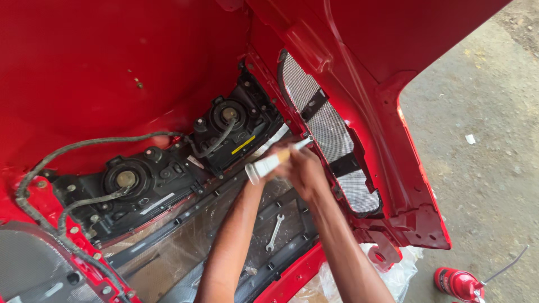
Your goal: The person works on the interior components of a red machinery panel, using a wrench to loosen and tighten various nuts and bolts on the assembly.
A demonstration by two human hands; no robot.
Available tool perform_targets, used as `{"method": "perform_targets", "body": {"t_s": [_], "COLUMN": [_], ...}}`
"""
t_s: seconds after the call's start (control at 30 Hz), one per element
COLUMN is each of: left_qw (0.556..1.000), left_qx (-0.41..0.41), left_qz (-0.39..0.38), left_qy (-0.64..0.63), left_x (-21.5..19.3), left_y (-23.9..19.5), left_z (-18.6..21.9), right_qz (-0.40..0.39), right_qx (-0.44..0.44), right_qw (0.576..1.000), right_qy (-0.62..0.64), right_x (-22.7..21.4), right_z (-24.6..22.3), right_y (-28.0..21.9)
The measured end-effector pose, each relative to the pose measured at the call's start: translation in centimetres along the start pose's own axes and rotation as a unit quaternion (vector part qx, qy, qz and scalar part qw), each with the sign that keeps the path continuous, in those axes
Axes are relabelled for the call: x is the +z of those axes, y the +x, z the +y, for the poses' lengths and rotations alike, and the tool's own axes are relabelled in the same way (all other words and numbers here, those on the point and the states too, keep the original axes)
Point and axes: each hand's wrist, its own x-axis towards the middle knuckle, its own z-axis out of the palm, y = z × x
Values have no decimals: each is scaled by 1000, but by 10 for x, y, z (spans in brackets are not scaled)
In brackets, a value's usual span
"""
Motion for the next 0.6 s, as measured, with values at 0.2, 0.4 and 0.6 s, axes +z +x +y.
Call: {"method": "perform_targets", "body": {"t_s": [0.2, 0.4, 0.6], "left_qw": [868, 863, 874], "left_qx": [-147, -158, -233], "left_qz": [113, 217, 185], "left_qy": [-460, -427, -384], "left_x": [44, 45, 38], "left_y": [1, 26, 18], "left_z": [-2, -6, 9], "right_qz": [20, -20, 147], "right_qx": [-56, -152, -216], "right_qw": [927, 962, 965], "right_qy": [370, 227, -25], "right_x": [39, 66, 32], "right_z": [-1, -1, 11], "right_y": [94, 47, -41]}}
